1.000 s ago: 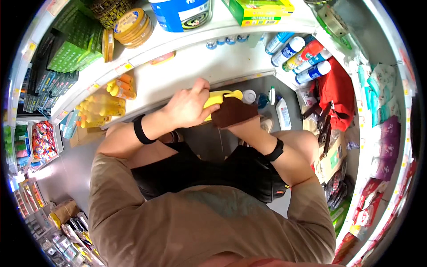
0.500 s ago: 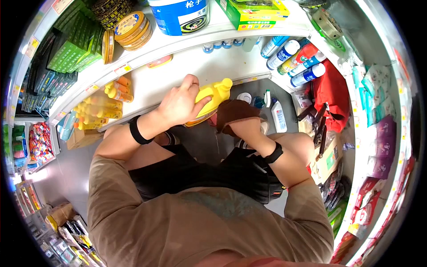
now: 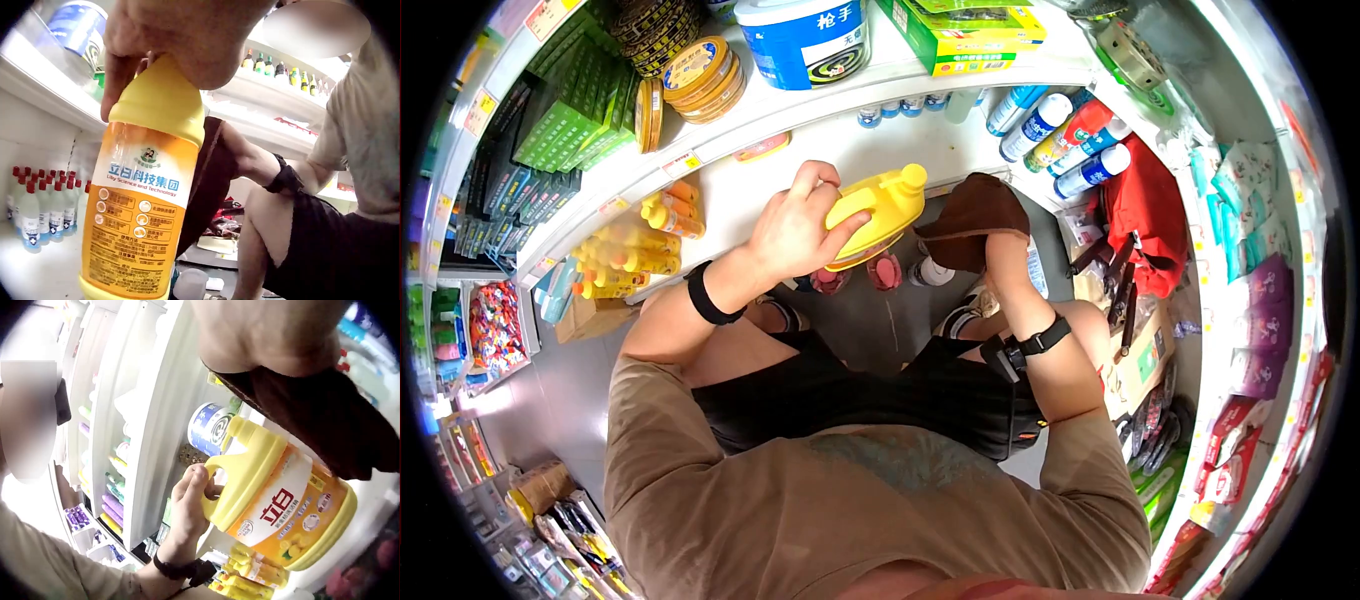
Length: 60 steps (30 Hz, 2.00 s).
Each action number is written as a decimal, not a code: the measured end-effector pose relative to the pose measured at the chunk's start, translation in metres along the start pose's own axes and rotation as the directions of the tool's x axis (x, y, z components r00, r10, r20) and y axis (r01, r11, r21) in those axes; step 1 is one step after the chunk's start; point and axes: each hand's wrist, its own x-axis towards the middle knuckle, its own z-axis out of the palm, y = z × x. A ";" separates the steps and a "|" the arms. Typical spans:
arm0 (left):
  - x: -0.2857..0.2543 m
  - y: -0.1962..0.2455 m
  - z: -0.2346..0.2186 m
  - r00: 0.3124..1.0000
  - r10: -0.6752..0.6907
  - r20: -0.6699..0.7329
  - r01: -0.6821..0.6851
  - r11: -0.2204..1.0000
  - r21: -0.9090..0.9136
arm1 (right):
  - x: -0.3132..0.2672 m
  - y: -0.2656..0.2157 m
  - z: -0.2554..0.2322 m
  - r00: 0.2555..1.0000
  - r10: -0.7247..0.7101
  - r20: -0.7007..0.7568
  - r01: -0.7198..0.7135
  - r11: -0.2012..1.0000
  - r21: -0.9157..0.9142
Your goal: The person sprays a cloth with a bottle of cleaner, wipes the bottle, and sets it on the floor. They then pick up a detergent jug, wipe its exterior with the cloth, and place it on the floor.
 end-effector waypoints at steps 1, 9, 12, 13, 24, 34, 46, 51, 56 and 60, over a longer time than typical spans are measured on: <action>-0.001 0.001 0.000 1.000 0.007 0.004 -0.007 1.000 -0.006 | 0.000 0.003 0.000 0.994 0.106 0.027 -0.110 0.975 0.192; -0.006 0.008 -0.002 0.996 0.072 0.055 -0.067 0.993 -0.095 | 0.005 -0.101 -0.018 0.961 -0.069 0.268 -0.010 0.958 0.285; -0.007 0.010 -0.004 0.994 0.092 0.061 -0.086 0.991 -0.098 | 0.023 -0.086 -0.009 0.851 -0.402 0.338 0.479 0.857 -0.187; -0.008 0.009 -0.004 0.993 0.096 0.067 -0.090 0.992 -0.086 | 0.027 -0.080 -0.005 0.772 -0.496 0.398 0.626 0.704 -0.336; -0.005 0.024 -0.007 0.974 -0.063 0.219 0.073 0.997 -0.039 | -0.005 -0.160 -0.013 0.731 -0.591 0.341 0.682 0.652 -0.331; -0.011 0.008 0.017 0.980 -0.111 0.165 0.128 0.987 -0.099 | -0.026 -0.158 0.018 0.704 -0.608 0.368 0.677 0.731 -0.086; -0.008 0.003 0.023 0.987 -0.111 0.114 0.125 0.984 -0.123 | -0.025 -0.150 0.030 0.712 -0.604 0.358 0.697 0.672 -0.251; -0.004 0.011 0.011 0.975 -0.160 0.153 0.183 0.972 -0.147 | -0.010 -0.167 -0.009 0.727 -0.426 0.538 0.668 0.621 -0.411; -0.006 0.005 0.012 0.995 -0.070 0.070 0.080 0.985 -0.154 | 0.008 -0.156 -0.032 0.759 -0.527 0.382 0.649 0.570 -0.504; -0.003 0.004 0.012 0.999 -0.012 0.044 0.020 0.984 -0.177 | 0.026 -0.105 -0.053 0.758 -0.652 0.000 0.600 0.698 -0.391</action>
